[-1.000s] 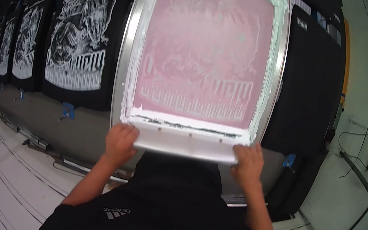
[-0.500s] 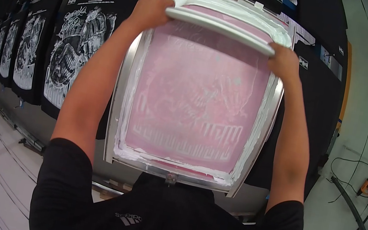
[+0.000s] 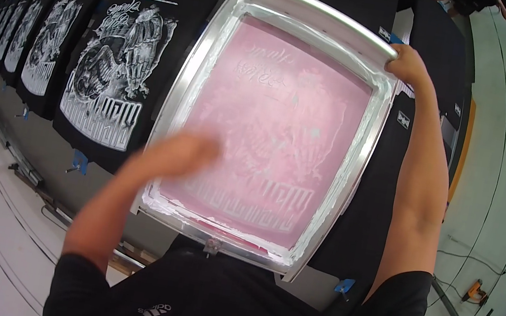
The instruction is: The recorder is manually screen printing multiple t-shirts on a production line, applying ink with a squeegee and refilling ink midway.
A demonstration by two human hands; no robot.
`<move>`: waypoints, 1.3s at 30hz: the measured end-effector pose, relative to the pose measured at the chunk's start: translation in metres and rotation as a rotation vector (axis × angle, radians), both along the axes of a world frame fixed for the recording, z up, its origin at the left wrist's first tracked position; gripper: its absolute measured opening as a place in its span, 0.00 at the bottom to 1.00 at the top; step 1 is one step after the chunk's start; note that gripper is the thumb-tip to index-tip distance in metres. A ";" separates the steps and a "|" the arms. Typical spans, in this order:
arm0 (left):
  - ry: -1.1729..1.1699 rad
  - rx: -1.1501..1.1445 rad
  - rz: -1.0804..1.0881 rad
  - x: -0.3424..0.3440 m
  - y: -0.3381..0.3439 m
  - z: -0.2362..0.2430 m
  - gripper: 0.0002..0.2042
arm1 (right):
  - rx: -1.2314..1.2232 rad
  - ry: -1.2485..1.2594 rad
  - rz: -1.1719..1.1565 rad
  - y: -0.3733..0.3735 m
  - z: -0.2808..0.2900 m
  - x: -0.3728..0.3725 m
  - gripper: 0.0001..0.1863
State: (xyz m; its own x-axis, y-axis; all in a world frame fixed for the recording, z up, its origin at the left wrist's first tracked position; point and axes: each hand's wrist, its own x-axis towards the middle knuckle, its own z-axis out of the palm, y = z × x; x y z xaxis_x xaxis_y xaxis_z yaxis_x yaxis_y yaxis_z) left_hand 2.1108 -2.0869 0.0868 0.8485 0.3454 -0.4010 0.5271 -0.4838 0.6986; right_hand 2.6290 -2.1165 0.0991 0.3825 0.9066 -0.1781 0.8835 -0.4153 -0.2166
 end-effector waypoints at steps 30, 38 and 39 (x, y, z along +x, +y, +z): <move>-0.060 -0.608 0.285 -0.143 -0.239 -0.120 0.16 | 0.045 0.153 0.067 -0.284 -0.024 -0.425 0.21; 0.288 -0.388 0.276 -0.138 -0.243 -0.078 0.22 | 0.067 0.194 0.081 -0.332 -0.022 -0.470 0.20; 0.352 -0.340 0.293 -0.133 -0.243 -0.063 0.22 | 0.078 0.199 0.104 -0.330 -0.017 -0.463 0.20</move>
State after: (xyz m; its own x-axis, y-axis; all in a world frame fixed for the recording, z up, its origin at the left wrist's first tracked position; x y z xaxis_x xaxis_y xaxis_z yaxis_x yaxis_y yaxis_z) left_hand 1.9782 -2.3302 0.0237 0.5320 0.3478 -0.7720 0.8345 -0.0609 0.5476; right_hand 2.1662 -2.4461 0.0825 0.2504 0.9534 -0.1683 0.8577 -0.2991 -0.4182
